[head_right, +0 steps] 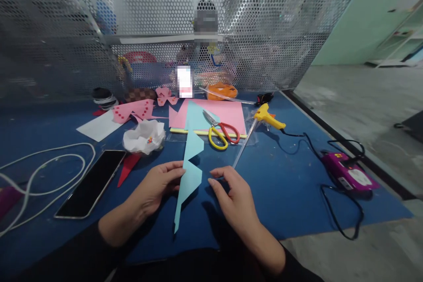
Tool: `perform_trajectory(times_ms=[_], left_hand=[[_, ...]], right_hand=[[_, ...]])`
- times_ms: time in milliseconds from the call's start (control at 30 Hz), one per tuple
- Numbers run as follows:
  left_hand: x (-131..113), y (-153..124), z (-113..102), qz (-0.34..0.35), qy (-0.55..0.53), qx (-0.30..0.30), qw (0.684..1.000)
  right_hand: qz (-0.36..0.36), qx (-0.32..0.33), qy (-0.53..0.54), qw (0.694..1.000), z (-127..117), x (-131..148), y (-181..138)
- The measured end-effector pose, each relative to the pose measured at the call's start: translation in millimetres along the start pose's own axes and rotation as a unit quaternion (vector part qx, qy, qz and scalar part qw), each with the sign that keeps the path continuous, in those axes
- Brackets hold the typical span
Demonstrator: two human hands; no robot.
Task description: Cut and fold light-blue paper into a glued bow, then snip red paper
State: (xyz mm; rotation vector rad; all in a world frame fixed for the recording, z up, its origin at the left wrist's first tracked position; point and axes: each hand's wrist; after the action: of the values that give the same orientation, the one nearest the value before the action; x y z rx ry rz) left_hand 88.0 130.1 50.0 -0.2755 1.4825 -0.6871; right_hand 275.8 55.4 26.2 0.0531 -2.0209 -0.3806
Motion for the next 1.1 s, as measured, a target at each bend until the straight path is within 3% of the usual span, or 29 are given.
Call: perform_trajectory(times_ms=[200, 333, 500, 667, 733, 900, 1100], left_hand=[[-9, 24, 9, 0.082, 0.071, -0.029, 0.994], [-13, 25, 9, 0.168, 0.204, -0.056, 0.963], [-7, -11, -20, 0.268, 0.407, -0.134, 0.863], [-4, -38, -68, 0.240, 0.566, -0.307, 0.727], [-5, -40, -83, 0.221, 0.615, -0.338, 0.677], [-7, -31, -95, 0.208, 0.702, -0.328, 0.597], [-13, -20, -96, 0.208, 0.750, -0.303, 0.551]], right_hand=[[-0.023, 0.019, -0.036, 0.999, 0, -1, -1], [-0.025, 0.024, -0.052, 0.998, -1, -1, -2], [-0.032, 0.033, -0.059, 0.997, -1, -4, -6], [-0.058, 0.062, -0.059, 0.995, 0, -3, -11], [-0.079, 0.072, -0.076, 0.991, 0, -2, -12], [-0.101, 0.089, -0.110, 0.985, 3, -3, -12], [-0.100, 0.096, -0.115, 0.984, 5, -4, -12]])
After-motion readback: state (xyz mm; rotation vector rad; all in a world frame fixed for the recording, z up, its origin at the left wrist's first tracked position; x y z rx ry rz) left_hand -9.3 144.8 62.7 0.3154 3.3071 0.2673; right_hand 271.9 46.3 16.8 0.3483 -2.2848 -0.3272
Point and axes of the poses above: each hand's wrist, its own y-axis towards the middle knuckle, its own z-axis out of the palm, x = y × z, and after that the axes turned 4 degrees about -z, right-handed
